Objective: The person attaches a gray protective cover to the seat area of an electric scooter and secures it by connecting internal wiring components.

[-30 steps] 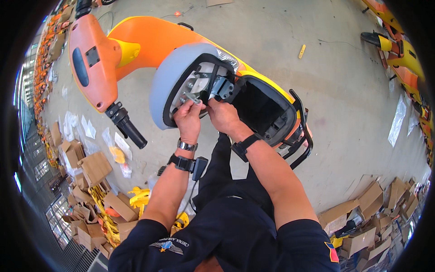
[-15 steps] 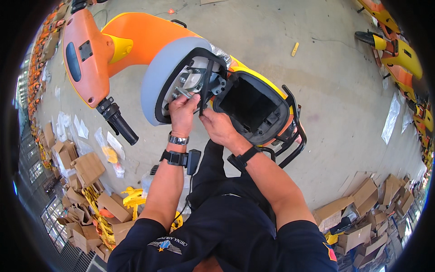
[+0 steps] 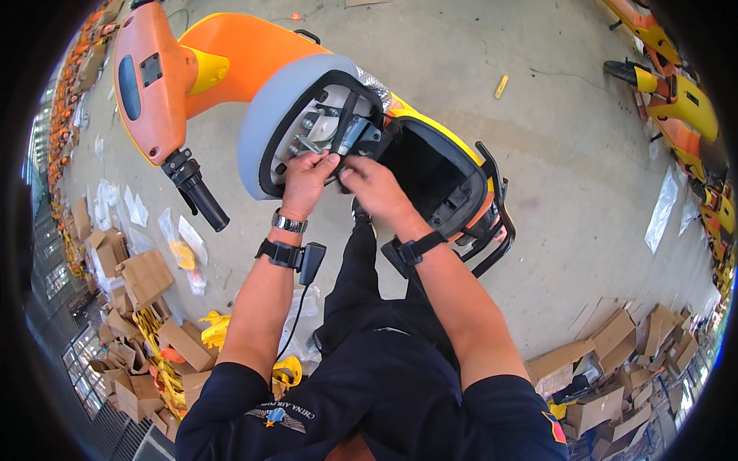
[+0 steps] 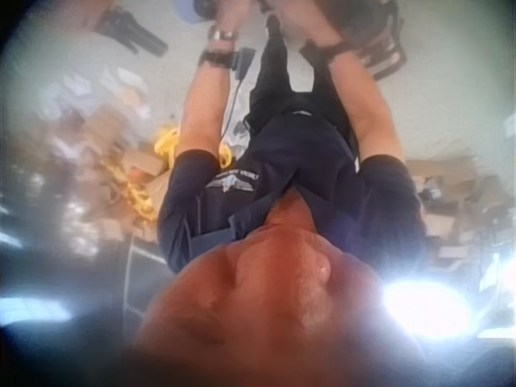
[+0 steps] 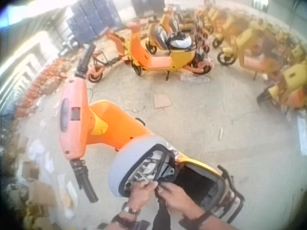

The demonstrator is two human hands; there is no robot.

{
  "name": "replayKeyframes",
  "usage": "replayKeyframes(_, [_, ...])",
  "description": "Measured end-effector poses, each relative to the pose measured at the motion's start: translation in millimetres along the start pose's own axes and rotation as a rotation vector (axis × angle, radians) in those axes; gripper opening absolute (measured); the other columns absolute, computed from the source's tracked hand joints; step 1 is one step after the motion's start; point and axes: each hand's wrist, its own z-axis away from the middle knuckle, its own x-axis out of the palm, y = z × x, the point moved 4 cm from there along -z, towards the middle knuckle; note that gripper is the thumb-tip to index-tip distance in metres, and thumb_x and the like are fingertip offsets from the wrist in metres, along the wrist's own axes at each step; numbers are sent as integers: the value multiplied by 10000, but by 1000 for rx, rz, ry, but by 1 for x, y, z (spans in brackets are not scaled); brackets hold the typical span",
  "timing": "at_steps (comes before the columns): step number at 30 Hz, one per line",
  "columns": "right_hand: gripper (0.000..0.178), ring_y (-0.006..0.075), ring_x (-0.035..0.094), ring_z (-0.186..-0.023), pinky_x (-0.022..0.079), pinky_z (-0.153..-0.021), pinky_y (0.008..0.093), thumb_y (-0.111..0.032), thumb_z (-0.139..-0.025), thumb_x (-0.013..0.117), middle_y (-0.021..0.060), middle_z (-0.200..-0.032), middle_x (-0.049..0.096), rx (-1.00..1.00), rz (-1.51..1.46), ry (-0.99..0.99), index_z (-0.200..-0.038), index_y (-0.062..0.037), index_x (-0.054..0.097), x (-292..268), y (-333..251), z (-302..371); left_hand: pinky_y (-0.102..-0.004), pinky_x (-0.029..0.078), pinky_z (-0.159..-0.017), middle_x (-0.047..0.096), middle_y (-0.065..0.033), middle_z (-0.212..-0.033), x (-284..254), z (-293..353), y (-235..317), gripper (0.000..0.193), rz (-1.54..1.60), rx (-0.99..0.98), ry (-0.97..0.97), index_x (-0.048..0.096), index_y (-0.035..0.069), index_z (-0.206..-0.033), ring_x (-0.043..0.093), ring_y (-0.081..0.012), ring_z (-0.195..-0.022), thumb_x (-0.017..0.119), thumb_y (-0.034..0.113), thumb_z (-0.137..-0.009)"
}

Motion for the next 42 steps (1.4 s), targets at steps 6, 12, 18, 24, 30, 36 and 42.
replayKeyframes(6, [425, 131, 611, -864, 498, -725, 264, -92, -937, 568, 99, -1140, 636, 85, -551, 74, -1350, -11, 509, -15, 13, -24, -247, 339, -523, 481, 69, -621, 8, -4, 0, 210, 43, -50, -78, 624, -8, -790, 384, -38, -597, 674, 167, -893])
replayKeyframes(12, [416, 131, 595, -748, 498, -658, 254, -5, -832, 576, 77, -974, 633, 108, -257, -127, -1248, -7, 572, -6, 5, -33, -199, 344, -549, 538, 80, -686, 5, -2, -10, 143, 89, -129, -95, 656, 31, -849, 420, -17, -607, 648, 150, -926])
replayKeyframes(18, [108, 109, 579, -694, 483, -645, 263, -70, -824, 675, 20, -745, 621, -13, 124, -11, -895, 7, 647, -43, -26, -17, -210, 431, -601, 597, 16, -680, 6, 2, -5, 109, 107, -4, -6, 678, 1, -910, 537, -46, -636, 640, 103, -919])
replayKeyframes(24, [103, 69, 524, -619, 388, -520, 215, -39, -836, 649, 23, -803, 640, 68, -233, 51, -932, -8, 632, -33, -67, -49, -225, 467, -663, 654, -1, -750, 19, 14, -2, 218, 64, 253, 135, 672, -18, -1094, 554, -79, -673, 659, 83, -902])
replayKeyframes(30, [314, 96, 568, -676, 463, -559, 242, -51, -844, 630, 165, -1039, 684, 81, 14, -87, -1121, 92, 590, -4, -82, -49, -243, 422, -585, 637, 10, -716, 15, 5, 4, 140, 15, 107, 76, 686, -12, -883, 498, -62, -638, 671, 127, -899])
replayKeyframes(36, [221, 70, 537, -610, 448, -549, 201, -43, -903, 565, 51, -906, 688, -35, -312, 269, -1112, -36, 636, -64, -13, -39, -253, 325, -520, 481, 58, -597, 20, -3, -10, 225, 285, -149, -32, 588, 18, -690, 395, -51, -565, 635, 121, -885])
replayKeyframes(42, [549, 117, 563, -694, 475, -627, 247, 84, -844, 486, 75, -1173, 603, 26, -638, -168, -1368, -78, 471, -13, -8, -44, -201, 274, -444, 497, 65, -586, 10, 0, -3, 213, 395, -238, -121, 617, 96, -723, 415, -30, -498, 636, 188, -914])
